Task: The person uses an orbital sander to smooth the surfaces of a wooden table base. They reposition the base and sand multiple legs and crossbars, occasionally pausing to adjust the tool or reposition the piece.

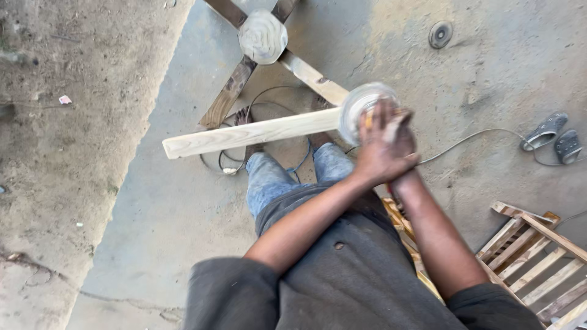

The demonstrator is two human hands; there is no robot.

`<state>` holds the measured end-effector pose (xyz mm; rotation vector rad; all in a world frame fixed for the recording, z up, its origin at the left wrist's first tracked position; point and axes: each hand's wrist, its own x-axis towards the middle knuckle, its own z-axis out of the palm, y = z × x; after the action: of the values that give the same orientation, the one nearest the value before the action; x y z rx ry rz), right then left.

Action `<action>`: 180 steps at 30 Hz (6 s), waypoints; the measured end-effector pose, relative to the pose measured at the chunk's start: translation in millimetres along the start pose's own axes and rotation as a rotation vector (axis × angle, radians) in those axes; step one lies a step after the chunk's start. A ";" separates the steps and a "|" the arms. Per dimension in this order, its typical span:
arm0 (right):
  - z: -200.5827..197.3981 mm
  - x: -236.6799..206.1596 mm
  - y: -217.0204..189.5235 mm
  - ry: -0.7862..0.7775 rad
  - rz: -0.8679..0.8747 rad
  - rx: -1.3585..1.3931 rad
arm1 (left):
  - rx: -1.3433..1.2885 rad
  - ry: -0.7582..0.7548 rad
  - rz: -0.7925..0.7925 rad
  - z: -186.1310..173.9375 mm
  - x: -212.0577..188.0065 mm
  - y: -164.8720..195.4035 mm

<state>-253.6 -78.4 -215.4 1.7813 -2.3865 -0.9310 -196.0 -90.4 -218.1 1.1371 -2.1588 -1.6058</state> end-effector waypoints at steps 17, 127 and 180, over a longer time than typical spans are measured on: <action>-70.8 -4.3 -198.1 0.169 0.148 -0.534 | -0.092 0.315 -0.046 -137.7 -77.2 -80.0; -100.7 37.1 -304.3 0.439 -0.574 -0.686 | -0.278 0.479 -0.468 -264.3 -123.3 -166.2; -137.4 11.7 -247.8 -0.252 -0.471 0.654 | -0.048 0.215 -0.260 -264.4 -123.8 -126.8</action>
<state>6.2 -191.9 -222.4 2.6841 -2.6876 -0.4120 99.2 -207.9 -198.2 1.5506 -1.8907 -1.5397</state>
